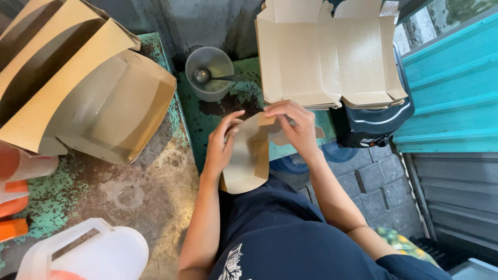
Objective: The person folds flat cardboard sheets into small paper boxes by hand, tucking flaps and securing them with small paper tabs. The person repeats this process multiple times, stacking the finished boxes on the table.
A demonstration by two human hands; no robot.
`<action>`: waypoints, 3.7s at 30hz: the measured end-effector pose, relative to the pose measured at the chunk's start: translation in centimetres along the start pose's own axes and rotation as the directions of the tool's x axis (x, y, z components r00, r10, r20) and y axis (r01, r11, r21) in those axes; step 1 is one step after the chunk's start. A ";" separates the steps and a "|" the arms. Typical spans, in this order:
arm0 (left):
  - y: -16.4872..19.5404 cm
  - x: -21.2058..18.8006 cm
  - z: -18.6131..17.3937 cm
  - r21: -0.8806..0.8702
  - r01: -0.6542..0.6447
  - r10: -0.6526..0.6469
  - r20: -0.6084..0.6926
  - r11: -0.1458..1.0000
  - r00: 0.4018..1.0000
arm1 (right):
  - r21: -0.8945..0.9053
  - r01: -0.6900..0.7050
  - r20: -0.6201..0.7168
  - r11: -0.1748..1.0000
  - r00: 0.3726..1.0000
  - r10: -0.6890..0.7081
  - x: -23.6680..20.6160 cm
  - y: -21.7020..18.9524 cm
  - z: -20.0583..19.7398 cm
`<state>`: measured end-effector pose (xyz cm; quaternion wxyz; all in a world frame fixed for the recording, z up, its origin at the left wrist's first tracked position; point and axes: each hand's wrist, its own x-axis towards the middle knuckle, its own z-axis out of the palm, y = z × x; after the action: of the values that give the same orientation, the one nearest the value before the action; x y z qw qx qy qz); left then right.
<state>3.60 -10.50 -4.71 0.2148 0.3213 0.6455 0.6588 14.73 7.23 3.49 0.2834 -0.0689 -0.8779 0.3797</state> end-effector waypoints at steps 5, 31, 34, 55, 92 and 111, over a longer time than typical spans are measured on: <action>0.2 -0.2 0.3 0.191 -0.112 0.114 -0.002 0.975 0.993 | -0.130 0.126 0.000 0.983 0.992 -0.128 -1.7 1.0 0.1; 0.9 -1.4 5.4 0.584 -0.251 0.337 -0.040 0.772 0.941 | 0.288 -0.348 -0.242 0.892 0.875 0.420 -6.7 2.4 2.5; 0.7 -1.7 5.7 0.558 -0.275 0.349 -0.027 0.783 0.937 | 0.439 -0.418 -0.177 0.795 0.828 0.532 -6.4 2.3 2.4; 0.1 -0.7 -0.4 0.440 -0.038 -0.057 0.201 0.897 0.978 | 0.495 -0.568 0.250 0.658 0.818 0.518 -10.4 3.3 9.9; -3.4 -1.2 1.1 -0.167 0.251 -0.204 0.253 0.954 0.946 | -0.031 -0.122 0.251 0.992 0.960 0.126 -6.2 0.3 -2.4; -5.5 -1.5 2.8 0.011 0.312 -0.312 -0.026 0.950 0.950 | -0.159 -0.029 -0.011 0.987 1.000 0.027 -9.7 2.9 3.4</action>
<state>5.83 -9.15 -10.48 0.3059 0.2090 0.6956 0.6155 20.66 3.85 -4.77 0.2755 -0.1053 -0.9031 0.3122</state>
